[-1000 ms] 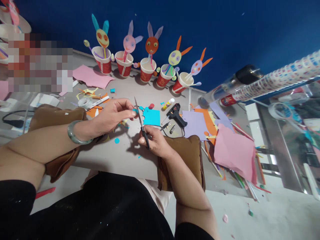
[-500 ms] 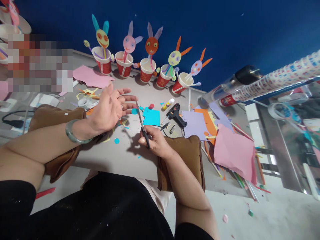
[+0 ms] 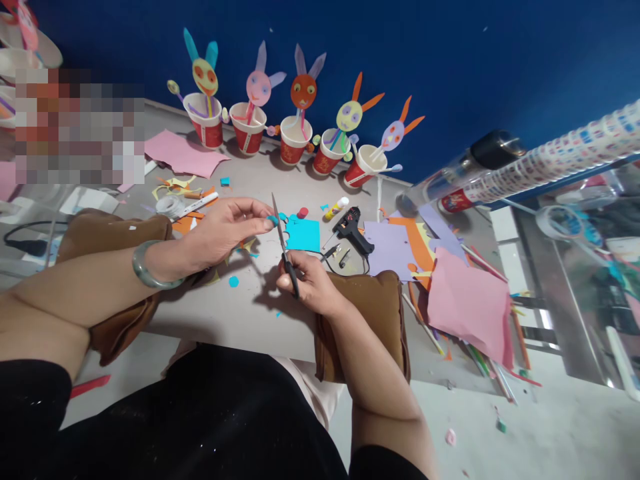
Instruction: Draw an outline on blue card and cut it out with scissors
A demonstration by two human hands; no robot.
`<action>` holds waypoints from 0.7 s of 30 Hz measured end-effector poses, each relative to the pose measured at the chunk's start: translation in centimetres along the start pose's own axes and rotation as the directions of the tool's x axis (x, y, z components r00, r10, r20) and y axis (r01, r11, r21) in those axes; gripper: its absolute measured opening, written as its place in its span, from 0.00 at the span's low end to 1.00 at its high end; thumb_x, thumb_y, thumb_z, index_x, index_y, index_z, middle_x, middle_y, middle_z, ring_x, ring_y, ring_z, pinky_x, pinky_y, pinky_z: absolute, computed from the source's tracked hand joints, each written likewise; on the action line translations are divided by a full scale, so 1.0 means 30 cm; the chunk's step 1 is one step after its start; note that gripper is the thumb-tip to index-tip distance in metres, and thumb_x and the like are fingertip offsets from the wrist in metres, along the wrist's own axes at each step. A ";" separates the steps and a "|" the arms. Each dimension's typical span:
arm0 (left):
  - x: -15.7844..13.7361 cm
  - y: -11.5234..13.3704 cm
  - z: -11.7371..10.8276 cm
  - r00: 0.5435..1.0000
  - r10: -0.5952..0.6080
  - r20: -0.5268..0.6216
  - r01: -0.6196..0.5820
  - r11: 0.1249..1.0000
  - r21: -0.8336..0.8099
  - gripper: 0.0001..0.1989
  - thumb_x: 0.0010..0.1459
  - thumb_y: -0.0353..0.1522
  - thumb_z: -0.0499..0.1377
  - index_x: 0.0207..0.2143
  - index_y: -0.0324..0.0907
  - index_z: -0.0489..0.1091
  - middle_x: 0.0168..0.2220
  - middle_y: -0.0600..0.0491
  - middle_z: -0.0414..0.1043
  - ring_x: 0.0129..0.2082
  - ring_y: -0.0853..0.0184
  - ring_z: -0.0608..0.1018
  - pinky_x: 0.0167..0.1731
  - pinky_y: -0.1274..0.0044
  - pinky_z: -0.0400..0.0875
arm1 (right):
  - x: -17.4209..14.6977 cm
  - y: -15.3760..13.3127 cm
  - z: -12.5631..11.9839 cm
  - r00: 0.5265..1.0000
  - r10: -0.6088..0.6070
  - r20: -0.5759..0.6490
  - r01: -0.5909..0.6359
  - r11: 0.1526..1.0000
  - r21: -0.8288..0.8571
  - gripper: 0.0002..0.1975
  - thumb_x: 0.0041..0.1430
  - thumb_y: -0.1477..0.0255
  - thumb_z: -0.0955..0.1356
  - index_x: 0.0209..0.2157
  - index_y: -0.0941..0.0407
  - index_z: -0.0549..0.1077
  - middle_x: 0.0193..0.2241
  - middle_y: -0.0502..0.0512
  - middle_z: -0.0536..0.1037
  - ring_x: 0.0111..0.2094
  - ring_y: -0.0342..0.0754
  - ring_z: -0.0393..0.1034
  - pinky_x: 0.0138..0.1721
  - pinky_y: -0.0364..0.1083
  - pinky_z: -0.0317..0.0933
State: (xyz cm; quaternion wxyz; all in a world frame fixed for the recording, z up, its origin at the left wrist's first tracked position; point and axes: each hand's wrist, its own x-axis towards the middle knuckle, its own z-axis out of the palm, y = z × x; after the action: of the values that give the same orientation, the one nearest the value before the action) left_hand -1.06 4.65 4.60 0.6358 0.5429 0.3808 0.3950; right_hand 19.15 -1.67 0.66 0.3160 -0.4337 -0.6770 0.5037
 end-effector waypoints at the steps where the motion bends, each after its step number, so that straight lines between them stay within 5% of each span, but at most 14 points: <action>1: 0.001 -0.001 0.000 1.000 0.003 0.001 -0.003 1.000 0.000 0.08 0.50 0.34 0.67 0.29 0.40 0.75 0.32 0.53 0.75 0.33 0.70 0.74 0.37 0.75 0.69 | 0.000 0.001 0.000 1.000 -0.007 0.009 0.007 1.000 0.002 0.33 0.54 0.37 0.66 0.25 0.55 0.65 0.24 0.49 0.67 0.26 0.43 0.58 0.30 0.44 0.53; 21: 0.000 -0.004 0.005 1.000 -0.011 -0.010 0.011 1.000 0.007 0.07 0.48 0.34 0.66 0.26 0.40 0.73 0.30 0.54 0.75 0.31 0.71 0.73 0.34 0.76 0.68 | 0.004 -0.002 0.003 1.000 0.008 -0.003 -0.008 1.000 -0.012 0.33 0.53 0.36 0.66 0.24 0.55 0.65 0.24 0.50 0.68 0.27 0.43 0.58 0.31 0.45 0.54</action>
State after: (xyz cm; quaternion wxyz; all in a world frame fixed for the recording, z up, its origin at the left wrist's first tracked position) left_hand -0.92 4.59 4.50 0.6342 0.5412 0.3883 0.3926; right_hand 18.99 -1.61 0.70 0.3123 -0.4390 -0.6778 0.5003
